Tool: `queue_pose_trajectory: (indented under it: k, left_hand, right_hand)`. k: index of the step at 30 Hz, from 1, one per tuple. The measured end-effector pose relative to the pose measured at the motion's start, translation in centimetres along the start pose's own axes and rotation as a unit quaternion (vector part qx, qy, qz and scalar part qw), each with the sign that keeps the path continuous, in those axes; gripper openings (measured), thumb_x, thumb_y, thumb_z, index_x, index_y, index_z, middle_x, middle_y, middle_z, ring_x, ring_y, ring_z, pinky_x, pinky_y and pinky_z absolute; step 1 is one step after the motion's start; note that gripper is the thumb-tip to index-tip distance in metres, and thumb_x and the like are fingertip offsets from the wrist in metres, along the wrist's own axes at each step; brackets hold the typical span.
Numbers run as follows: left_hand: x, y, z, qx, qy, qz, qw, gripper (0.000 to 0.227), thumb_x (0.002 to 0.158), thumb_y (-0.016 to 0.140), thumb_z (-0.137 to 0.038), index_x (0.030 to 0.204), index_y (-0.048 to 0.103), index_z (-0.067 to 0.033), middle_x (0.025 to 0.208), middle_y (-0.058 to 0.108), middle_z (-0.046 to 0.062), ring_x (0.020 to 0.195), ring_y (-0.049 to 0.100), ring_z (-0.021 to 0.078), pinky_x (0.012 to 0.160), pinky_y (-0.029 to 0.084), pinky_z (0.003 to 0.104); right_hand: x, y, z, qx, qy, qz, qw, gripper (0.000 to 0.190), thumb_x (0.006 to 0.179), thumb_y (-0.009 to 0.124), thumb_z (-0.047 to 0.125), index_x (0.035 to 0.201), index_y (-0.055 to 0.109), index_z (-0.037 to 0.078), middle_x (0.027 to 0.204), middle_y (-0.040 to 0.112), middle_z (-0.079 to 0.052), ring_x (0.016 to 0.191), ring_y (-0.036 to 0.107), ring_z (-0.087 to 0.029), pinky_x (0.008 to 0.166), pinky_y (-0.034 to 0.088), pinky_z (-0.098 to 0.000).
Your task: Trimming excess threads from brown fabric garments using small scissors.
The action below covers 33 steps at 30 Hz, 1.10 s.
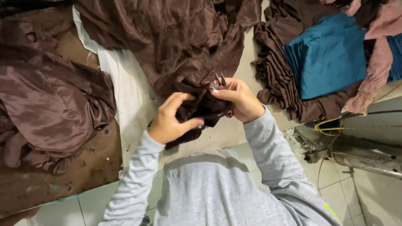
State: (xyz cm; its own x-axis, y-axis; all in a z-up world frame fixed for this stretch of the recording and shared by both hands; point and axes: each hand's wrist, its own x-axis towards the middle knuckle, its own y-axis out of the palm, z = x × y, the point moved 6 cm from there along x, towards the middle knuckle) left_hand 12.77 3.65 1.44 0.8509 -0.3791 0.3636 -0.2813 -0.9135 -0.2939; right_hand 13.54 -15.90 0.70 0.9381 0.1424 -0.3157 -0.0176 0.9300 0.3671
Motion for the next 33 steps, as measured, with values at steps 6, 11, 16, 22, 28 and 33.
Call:
queue_pose_trajectory:
  k: [6,11,16,22,28,33]
  left_hand:
    - [-0.6,-2.0,5.0,-0.291,-0.188,-0.095,0.933,0.012,0.091,0.068,-0.011,0.101,0.068,-0.0062,0.082,0.067,0.003,0.071,0.063,0.009,0.069,0.054,0.023]
    - [-1.2,-6.5,3.2,-0.352,-0.218,-0.141,0.899,0.011,0.08,0.062,-0.012,0.085,0.062,-0.0022,0.058,0.051,0.007,0.051,0.05,0.0096,0.047,0.037,0.02]
    - [-1.9,-7.2,1.7,-0.319,-0.215,-0.192,0.903,0.016,0.078,0.06,-0.016,0.078,0.061,-0.0001,0.048,0.04,0.009,0.044,0.039,0.0089,0.041,0.027,0.02]
    - [-0.7,-6.6,-0.3,-0.319,-0.216,-0.205,0.9,0.013,0.081,0.063,-0.015,0.079,0.063,-0.0015,0.051,0.048,0.008,0.045,0.045,0.0088,0.042,0.033,0.021]
    - [-1.5,-10.5,3.1,-0.23,-0.203,-0.171,0.936,0.011,0.085,0.064,-0.01,0.078,0.063,-0.0008,0.054,0.05,0.006,0.05,0.044,0.0066,0.047,0.036,0.019]
    - [-1.7,-8.3,2.1,-0.368,-0.281,-0.084,0.882,0.011,0.075,0.061,-0.01,0.069,0.058,-0.0009,0.047,0.038,0.003,0.039,0.04,0.0084,0.038,0.033,0.021]
  right_hand:
    - [0.8,-1.3,1.5,-0.213,-0.067,0.012,0.975,0.026,0.079,0.082,-0.002,0.102,0.071,0.0,0.065,0.065,-0.005,0.045,0.052,-0.004,0.036,0.038,-0.0133]
    - [2.0,-5.1,-2.5,-0.364,-0.086,-0.022,0.927,0.02,0.085,0.082,0.005,0.103,0.075,0.003,0.074,0.065,-0.01,0.066,0.054,-0.014,0.055,0.047,-0.0243]
    - [0.9,-4.9,-5.4,-0.322,-0.099,-0.091,0.937,0.017,0.093,0.081,0.018,0.106,0.077,0.009,0.077,0.066,-0.007,0.068,0.053,-0.011,0.055,0.049,-0.0271]
    - [-0.5,3.1,-7.0,-0.292,-0.136,-0.057,0.945,0.086,0.061,0.105,0.033,0.131,0.058,0.017,0.103,0.065,-0.007,0.089,0.062,-0.019,0.074,0.059,-0.0338]
    - [1.1,-2.3,-10.0,-0.091,-0.067,-0.002,0.994,0.02,0.091,0.076,0.003,0.11,0.07,0.0,0.058,0.054,0.0,0.047,0.048,-0.004,0.038,0.039,-0.0156]
    - [1.6,-2.8,-8.5,0.152,-0.072,0.165,0.972,0.031,0.088,0.07,0.016,0.07,0.055,-0.005,0.045,0.046,-0.014,0.034,0.049,-0.018,0.034,0.042,-0.0278]
